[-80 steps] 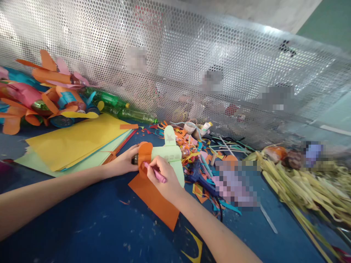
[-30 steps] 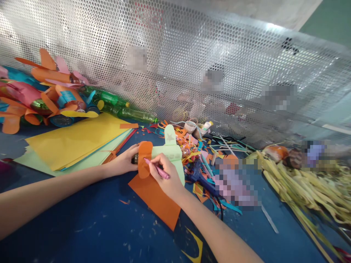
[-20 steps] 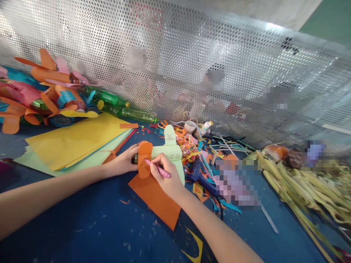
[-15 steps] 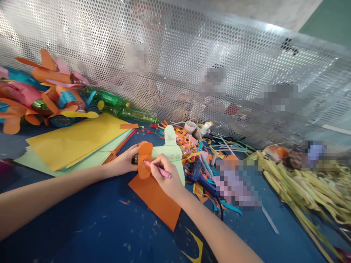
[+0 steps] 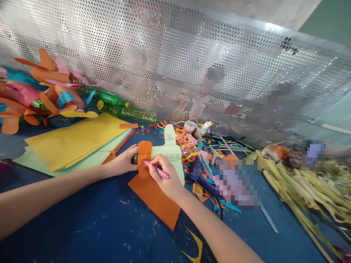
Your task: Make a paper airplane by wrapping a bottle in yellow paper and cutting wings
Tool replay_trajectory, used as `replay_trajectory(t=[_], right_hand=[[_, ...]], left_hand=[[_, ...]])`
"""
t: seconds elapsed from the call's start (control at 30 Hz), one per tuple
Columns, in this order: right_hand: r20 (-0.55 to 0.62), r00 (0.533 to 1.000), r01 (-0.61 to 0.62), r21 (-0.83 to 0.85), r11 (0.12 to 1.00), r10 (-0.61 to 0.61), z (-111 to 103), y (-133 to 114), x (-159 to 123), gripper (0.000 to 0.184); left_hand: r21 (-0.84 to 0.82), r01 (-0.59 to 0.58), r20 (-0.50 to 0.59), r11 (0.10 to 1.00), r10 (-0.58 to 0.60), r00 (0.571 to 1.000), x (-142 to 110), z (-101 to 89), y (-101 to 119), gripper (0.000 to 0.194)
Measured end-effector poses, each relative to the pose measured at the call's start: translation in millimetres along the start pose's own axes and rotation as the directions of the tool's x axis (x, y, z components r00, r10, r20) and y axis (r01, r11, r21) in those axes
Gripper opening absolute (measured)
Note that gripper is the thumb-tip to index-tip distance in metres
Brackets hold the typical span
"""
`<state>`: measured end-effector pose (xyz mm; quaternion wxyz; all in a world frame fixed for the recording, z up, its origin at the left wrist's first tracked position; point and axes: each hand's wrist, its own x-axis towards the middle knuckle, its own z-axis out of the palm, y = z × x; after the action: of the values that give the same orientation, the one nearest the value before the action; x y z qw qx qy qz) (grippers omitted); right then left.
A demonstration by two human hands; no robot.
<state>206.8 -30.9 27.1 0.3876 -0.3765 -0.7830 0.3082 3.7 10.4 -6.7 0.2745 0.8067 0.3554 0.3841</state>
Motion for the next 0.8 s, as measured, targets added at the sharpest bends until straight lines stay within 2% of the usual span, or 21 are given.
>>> replay_trajectory(t=[0.8], right_hand=[[-0.010,1.000,0.020,-0.088,0.996,-0.021,-1.6,0.0,0.1,0.015]], left_hand=[[-0.014,-0.001,-0.009,1.000,0.001,1.000,-0.6,0.0,2.6,0.059]])
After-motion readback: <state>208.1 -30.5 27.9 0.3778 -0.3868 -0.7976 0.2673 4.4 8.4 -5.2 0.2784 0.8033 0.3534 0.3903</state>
